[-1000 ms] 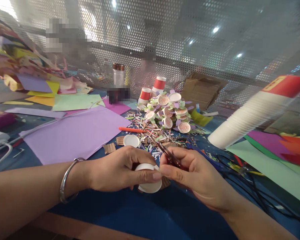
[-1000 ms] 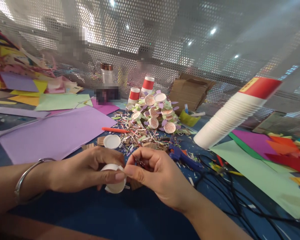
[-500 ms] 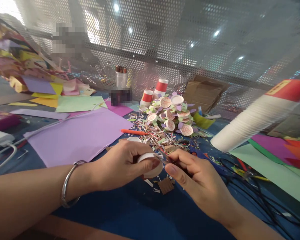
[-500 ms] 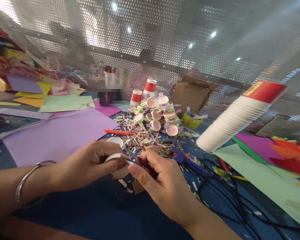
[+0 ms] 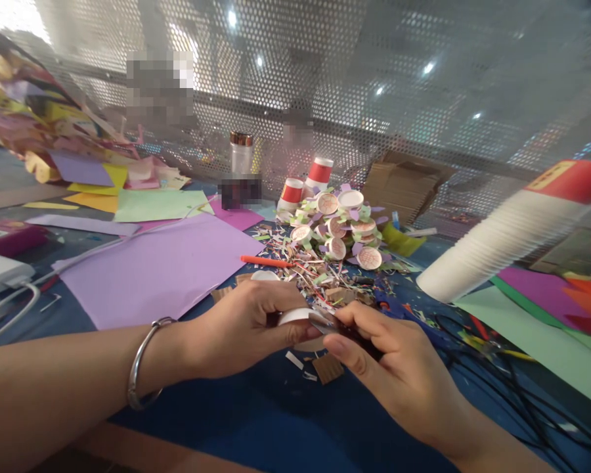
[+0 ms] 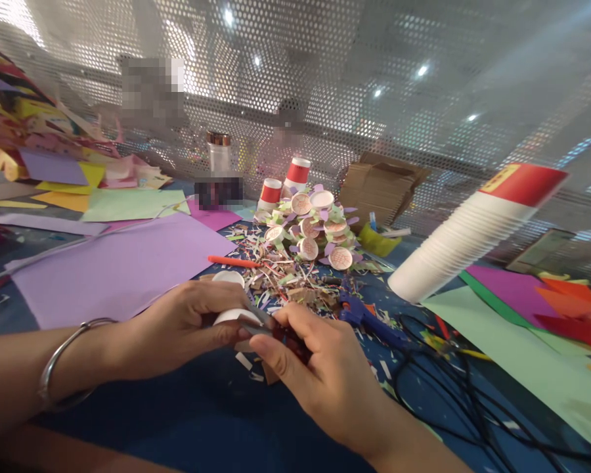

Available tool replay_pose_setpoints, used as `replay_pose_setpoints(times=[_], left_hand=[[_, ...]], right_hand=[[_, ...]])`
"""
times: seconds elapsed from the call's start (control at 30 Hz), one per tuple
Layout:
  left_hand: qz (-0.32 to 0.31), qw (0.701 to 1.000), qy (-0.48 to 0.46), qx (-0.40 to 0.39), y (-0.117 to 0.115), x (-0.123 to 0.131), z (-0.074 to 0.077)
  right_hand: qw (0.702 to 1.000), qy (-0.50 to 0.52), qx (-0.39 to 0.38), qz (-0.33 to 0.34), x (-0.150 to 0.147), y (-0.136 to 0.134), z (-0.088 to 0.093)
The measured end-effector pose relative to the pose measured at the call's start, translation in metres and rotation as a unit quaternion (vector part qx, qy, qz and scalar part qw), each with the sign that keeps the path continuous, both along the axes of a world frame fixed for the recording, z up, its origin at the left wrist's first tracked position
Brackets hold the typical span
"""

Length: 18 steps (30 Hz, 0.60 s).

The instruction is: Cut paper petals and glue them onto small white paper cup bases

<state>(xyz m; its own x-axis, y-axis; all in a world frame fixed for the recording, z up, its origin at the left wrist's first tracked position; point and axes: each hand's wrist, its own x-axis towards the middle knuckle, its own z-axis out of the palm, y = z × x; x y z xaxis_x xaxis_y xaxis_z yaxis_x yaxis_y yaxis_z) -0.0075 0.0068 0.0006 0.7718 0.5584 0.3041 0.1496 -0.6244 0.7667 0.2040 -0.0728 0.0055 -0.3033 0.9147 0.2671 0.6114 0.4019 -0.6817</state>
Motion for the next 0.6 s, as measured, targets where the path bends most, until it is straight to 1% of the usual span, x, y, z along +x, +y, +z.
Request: replay_pose_setpoints(times=[0.1, 0.2, 0.4, 0.5, 0.6], left_hand=[[-0.016, 1.0, -0.008, -0.01, 0.0015, 0.0005, -0.0011], [-0.037, 0.999, -0.02, 0.019, 0.0021, 0.0, -0.0025], [-0.029, 0.998, -0.016, 0.061, 0.0001, -0.0016, -0.0029], [-0.035, 0.998, -0.019, 0.055, -0.0007, -0.001, -0.0016], [-0.041, 0.999, -0.025, 0.024, -0.0012, 0.0001, -0.0004]], right_hand=[[1.0, -0.002, 0.006, 0.0, -0.0004, -0.0013, 0.0008], [1.0, -0.01, 0.023, 0.0, -0.0001, -0.002, 0.0003], [0.997, -0.037, 0.062, 0.004, 0.0001, -0.002, 0.0002], [0.995, -0.05, 0.082, -0.001, 0.0005, -0.003, -0.0001], [0.993, -0.061, 0.099, -0.003, 0.0012, -0.0047, -0.001]])
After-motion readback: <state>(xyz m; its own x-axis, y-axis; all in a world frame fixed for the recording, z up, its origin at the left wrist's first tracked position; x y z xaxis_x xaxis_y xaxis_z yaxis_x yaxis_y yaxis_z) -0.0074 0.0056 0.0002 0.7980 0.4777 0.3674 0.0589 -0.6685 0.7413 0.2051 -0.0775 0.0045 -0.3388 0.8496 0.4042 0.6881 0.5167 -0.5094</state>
